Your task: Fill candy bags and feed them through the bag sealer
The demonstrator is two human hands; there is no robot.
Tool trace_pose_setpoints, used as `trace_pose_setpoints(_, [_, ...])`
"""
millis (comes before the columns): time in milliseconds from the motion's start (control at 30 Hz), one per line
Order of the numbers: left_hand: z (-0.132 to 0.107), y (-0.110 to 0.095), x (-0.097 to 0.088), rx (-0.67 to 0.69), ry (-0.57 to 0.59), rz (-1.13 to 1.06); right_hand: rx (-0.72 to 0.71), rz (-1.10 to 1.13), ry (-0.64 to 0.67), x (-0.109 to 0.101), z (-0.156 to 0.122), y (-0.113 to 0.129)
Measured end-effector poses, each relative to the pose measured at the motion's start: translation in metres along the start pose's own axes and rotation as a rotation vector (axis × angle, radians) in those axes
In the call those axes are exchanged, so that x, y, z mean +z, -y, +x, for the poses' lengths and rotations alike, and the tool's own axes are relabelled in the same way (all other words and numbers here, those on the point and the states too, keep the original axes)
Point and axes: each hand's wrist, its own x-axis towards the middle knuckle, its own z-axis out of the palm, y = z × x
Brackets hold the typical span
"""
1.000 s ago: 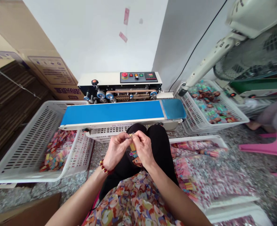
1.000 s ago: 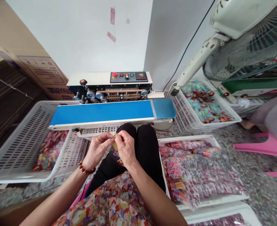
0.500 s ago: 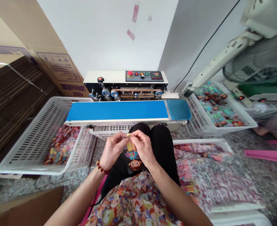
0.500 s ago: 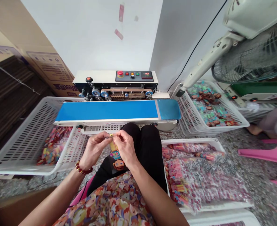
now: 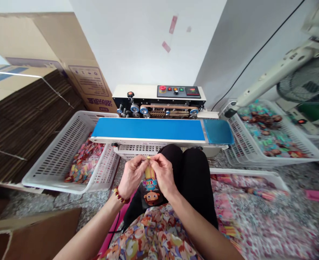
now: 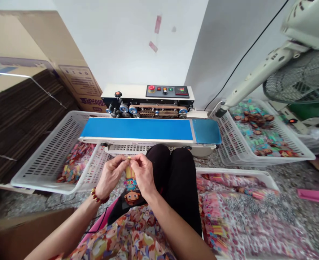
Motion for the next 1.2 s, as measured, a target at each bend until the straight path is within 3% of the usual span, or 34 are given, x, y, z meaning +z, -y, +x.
trace_pose_setpoints(133, [-0.007,0.01,0.0,-0.073,-0.067,-0.271,-0.029,0.043,-0.032,0.014,-0.001,-0.009])
trace_pose_setpoints(233, [-0.013,0.016,-0.009,-0.143,-0.144,-0.386,0.083,0.213,0.038,0.022,-0.002,-0.016])
trace_pose_setpoints(367, [-0.02,0.013,-0.027,-0.172,-0.152,-0.322,0.202,0.358,0.127,0.032,-0.007,-0.02])
trace_pose_setpoints(500, [-0.028,0.01,-0.036,-0.162,-0.143,-0.236,0.254,0.394,0.051,0.046,-0.015,-0.024])
trace_pose_setpoints(733, [-0.048,0.017,-0.049,-0.192,-0.185,-0.298,0.219,0.358,0.029,0.068,-0.026,-0.044])
trace_pose_setpoints(1033, [-0.08,0.012,-0.093,-0.137,-0.25,-0.167,0.16,0.308,0.264,0.103,-0.039,-0.046])
trace_pose_setpoints(1200, [-0.099,0.02,-0.1,-0.134,-0.261,-0.206,0.204,0.315,0.205,0.117,-0.057,-0.054])
